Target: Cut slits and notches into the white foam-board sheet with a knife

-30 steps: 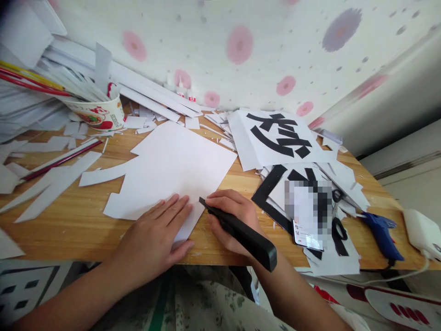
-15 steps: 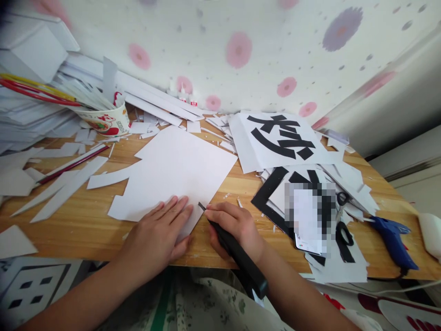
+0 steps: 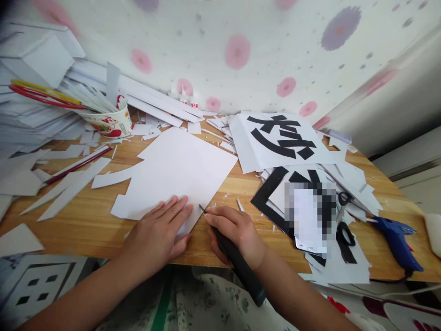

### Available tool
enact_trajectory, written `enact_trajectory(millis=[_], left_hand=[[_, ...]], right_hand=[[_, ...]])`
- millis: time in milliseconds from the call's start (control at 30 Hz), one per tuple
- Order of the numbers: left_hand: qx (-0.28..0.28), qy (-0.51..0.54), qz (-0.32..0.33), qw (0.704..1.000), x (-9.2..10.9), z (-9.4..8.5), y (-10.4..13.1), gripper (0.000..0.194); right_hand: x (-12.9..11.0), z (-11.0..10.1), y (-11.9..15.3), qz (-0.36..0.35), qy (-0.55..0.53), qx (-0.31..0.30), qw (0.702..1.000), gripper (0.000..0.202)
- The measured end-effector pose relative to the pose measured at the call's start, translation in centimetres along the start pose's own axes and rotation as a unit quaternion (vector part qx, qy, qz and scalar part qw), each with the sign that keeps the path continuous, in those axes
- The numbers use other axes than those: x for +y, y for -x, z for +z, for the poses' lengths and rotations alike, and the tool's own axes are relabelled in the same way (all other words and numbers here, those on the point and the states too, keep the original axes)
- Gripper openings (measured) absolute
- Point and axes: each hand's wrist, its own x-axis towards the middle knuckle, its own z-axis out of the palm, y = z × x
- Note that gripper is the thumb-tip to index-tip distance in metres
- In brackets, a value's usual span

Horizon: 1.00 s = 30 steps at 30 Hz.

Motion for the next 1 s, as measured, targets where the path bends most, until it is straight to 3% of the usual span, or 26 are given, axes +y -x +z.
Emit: enact_trajectory(millis=[1000], left_hand=[[-0.007, 0.018, -0.019, 1.0, 0.2, 0.0, 0.1, 0.047]], right_hand=[[-0.8, 0.3, 1.9, -0.005, 0.046, -0.006, 0.999, 0.039]])
